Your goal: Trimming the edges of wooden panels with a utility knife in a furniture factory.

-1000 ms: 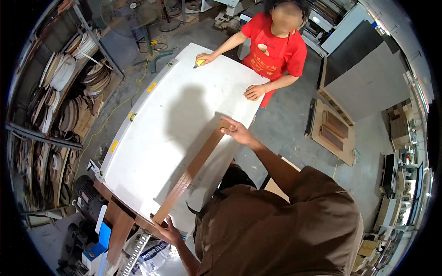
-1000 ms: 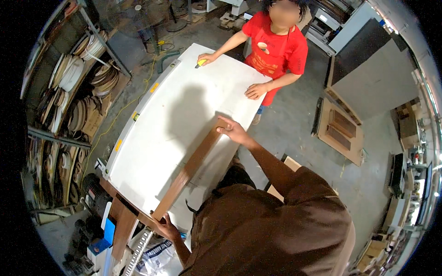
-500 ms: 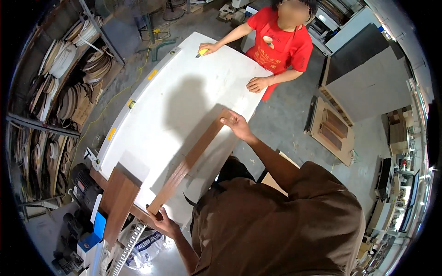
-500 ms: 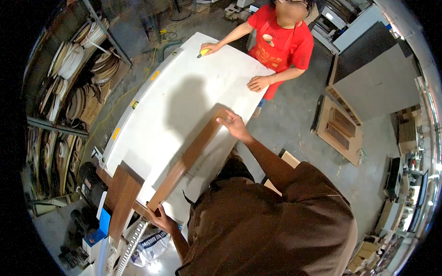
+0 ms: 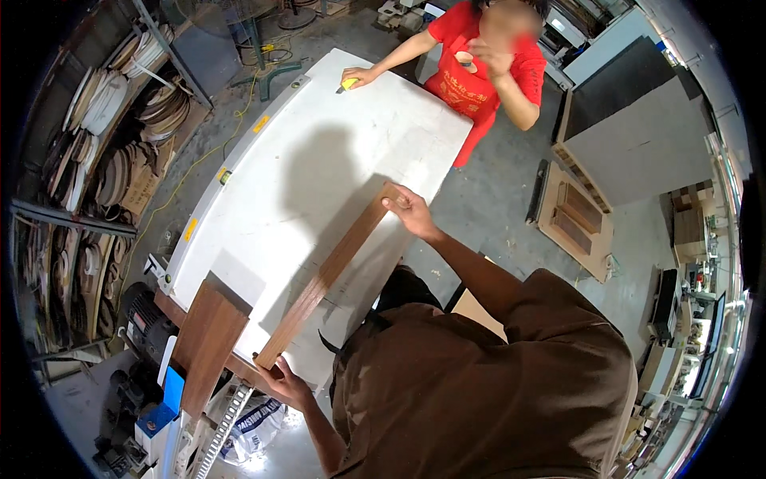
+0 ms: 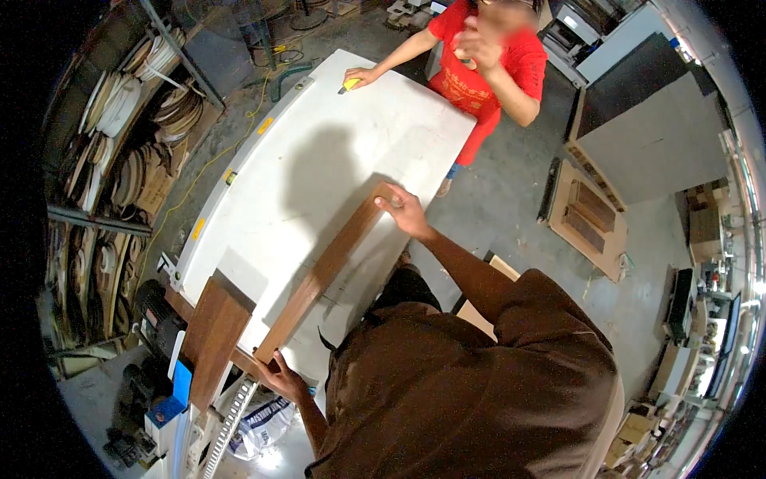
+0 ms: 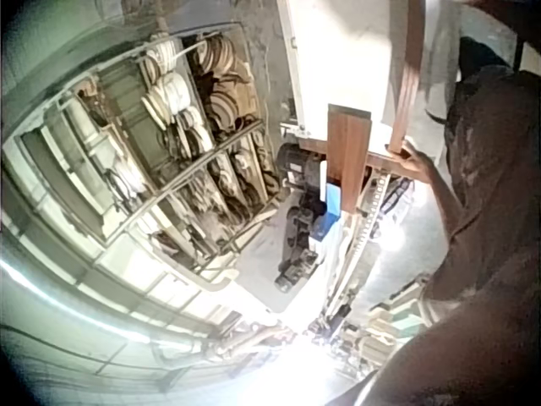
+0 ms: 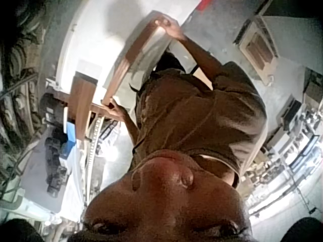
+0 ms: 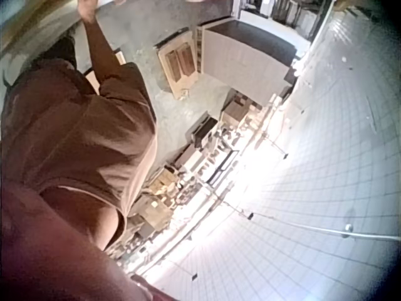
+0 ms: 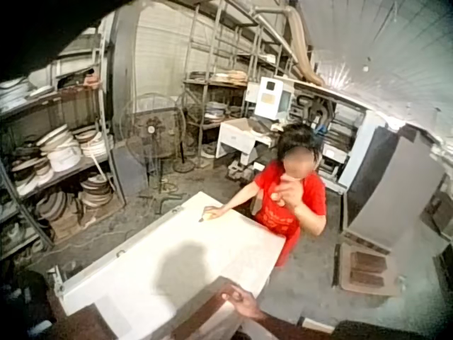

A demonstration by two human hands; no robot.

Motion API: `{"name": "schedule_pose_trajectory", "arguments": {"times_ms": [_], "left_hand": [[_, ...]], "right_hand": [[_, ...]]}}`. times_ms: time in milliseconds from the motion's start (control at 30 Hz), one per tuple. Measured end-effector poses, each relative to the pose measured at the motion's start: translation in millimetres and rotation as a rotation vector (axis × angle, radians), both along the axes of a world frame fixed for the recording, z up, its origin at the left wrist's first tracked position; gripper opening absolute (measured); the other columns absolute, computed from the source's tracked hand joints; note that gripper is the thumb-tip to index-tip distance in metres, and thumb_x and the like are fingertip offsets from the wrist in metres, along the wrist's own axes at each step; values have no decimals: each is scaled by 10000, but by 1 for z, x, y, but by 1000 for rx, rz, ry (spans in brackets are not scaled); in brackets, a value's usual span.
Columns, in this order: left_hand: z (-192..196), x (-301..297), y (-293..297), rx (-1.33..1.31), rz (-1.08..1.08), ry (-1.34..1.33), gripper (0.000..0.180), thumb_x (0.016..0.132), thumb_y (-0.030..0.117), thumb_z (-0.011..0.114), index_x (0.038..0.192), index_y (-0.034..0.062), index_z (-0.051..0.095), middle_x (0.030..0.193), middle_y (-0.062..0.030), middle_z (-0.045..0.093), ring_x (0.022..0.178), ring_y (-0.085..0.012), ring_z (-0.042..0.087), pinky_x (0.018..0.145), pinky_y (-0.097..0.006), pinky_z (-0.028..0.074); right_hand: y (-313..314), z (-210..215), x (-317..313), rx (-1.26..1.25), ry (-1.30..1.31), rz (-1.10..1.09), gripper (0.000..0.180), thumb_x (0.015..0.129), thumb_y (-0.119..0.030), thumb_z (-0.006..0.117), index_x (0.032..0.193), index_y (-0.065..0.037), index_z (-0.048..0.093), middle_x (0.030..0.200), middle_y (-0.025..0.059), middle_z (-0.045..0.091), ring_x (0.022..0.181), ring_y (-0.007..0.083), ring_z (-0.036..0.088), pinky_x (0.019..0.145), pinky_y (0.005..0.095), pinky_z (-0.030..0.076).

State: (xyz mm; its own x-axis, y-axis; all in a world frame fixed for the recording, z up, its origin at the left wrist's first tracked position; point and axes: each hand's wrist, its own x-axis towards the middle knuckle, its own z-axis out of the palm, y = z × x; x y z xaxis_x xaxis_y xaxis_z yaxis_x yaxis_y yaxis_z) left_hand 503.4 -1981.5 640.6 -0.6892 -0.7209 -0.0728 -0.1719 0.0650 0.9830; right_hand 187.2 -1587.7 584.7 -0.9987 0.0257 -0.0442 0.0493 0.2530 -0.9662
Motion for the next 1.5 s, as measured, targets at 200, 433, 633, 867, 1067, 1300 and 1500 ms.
{"name": "schedule_pose_trajectory", "arguments": {"times_ms": [200, 433, 633, 867, 1067, 1300, 1500], "left_hand": [[-14, 3, -15, -273, -7, 65, 742, 944, 109, 747, 1555, -50, 357, 1354, -186, 604, 1199, -261, 588, 1065, -375, 442], [10, -1, -83, -330, -315, -225, 569, 728, -5, 875, 1225, -1, 597, 1229, -143, 676, 1161, -262, 623, 1055, -420, 468], [40, -38, -172, -829, -963, -800, 479, 738, 212, 836, 1174, 60, 709, 1184, -202, 701, 1109, -415, 663, 943, -442, 538], [-29, -119, -318, -933, -519, -504, 632, 976, 565, 578, 1370, 72, 604, 1324, -263, 616, 1214, -511, 558, 1027, -553, 458], [-127, -166, -425, -748, -698, -884, 799, 972, 666, 545, 1551, 133, 406, 1459, -183, 538, 1297, -356, 539, 964, -546, 511], [-90, -228, -376, -701, -914, -630, 829, 977, 733, 389, 1233, 6, 691, 1226, -240, 695, 1203, -446, 618, 1058, -470, 466], [-29, -308, -212, -1012, -838, -810, 738, 1068, 589, 245, 1147, 57, 751, 1088, -261, 720, 1060, -460, 673, 964, -547, 512]], "right_hand": [[-3, 28, -7, 198, 185, 37, 740, 920, -463, 766, 1456, -15, 523, 984, 68, 579, 922, 183, 565, 812, 315, 460], [-72, 79, 26, 1327, 794, 763, 975, 885, -693, 636, 1595, -104, 319, 1606, 176, 372, 1481, 334, 349, 1213, 514, 289], [-120, 78, 27, 1238, 252, 1129, 889, 902, -672, 612, 1587, -175, 338, 1651, 95, 329, 1504, 262, 324, 1251, 478, 225], [-114, 82, 35, 1167, 387, 986, 718, 831, -613, 697, 1400, -207, 537, 1409, 26, 532, 1359, 243, 457, 1170, 437, 316], [-117, 81, 39, 1088, 542, 831, 595, 746, -522, 812, 1227, -210, 653, 1177, -16, 628, 1218, 218, 555, 1074, 396, 408], [-114, 82, 42, 1018, 520, 806, 597, 747, -513, 812, 1248, -230, 652, 1196, -19, 622, 1242, 221, 535, 1104, 405, 392], [-116, 87, 45, 1033, 464, 837, 624, 746, -514, 811, 1276, -226, 649, 1239, -8, 620, 1259, 228, 527, 1126, 420, 369]]}}
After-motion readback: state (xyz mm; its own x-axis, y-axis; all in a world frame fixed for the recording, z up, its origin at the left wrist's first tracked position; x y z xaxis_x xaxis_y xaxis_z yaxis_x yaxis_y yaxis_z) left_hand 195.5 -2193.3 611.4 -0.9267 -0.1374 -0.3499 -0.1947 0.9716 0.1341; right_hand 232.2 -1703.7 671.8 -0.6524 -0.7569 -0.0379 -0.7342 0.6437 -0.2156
